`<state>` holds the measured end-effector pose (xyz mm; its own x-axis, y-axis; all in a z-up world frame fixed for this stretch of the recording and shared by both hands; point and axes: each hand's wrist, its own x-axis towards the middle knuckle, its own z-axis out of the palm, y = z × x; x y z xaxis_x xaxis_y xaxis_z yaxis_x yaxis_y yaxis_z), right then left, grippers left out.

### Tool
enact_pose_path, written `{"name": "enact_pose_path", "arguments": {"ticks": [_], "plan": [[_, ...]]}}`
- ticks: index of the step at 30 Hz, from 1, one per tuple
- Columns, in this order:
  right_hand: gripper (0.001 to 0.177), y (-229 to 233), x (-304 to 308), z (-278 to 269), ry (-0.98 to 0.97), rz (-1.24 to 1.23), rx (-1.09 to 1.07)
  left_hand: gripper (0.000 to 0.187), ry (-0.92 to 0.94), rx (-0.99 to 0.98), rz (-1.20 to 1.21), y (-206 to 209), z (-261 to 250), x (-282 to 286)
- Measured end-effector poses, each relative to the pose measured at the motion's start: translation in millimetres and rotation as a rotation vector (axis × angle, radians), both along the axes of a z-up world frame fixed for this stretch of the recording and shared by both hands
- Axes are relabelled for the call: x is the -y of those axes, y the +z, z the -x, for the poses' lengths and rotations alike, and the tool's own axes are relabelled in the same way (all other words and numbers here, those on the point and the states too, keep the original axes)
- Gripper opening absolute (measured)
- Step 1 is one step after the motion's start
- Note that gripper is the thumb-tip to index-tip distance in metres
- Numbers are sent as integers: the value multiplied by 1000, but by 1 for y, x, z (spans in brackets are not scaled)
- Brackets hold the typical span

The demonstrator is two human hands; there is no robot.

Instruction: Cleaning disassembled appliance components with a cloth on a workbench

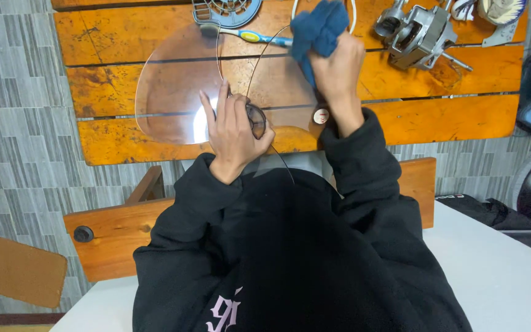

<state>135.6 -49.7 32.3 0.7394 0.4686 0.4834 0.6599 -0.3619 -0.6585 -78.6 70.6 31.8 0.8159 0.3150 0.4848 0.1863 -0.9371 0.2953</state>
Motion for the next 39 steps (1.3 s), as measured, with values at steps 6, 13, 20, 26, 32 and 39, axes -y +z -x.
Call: {"name": "enact_pose_path", "arguments": {"ticks": [6, 13, 20, 26, 32, 39], "plan": [[33, -10, -12, 1, -179, 235, 253, 50, 7, -1, -17, 1, 1, 1], [73, 37, -43, 1, 413, 597, 655, 61, -41, -7, -58, -4, 0, -1], [41, -21, -14, -70, 473, 582, 406, 53, -18, 13, -85, -2, -1, 0], [44, -5, -15, -44, 381, 535, 398, 50, -36, -2, -81, 0, -6, -1], [73, 6, -67, 3, 530, 812, 723, 53, -23, 46, -78, -12, -7, 3], [45, -34, -3, -49, 245, 548, 192, 52, -1, 10, -110, -2, -4, 5]]}}
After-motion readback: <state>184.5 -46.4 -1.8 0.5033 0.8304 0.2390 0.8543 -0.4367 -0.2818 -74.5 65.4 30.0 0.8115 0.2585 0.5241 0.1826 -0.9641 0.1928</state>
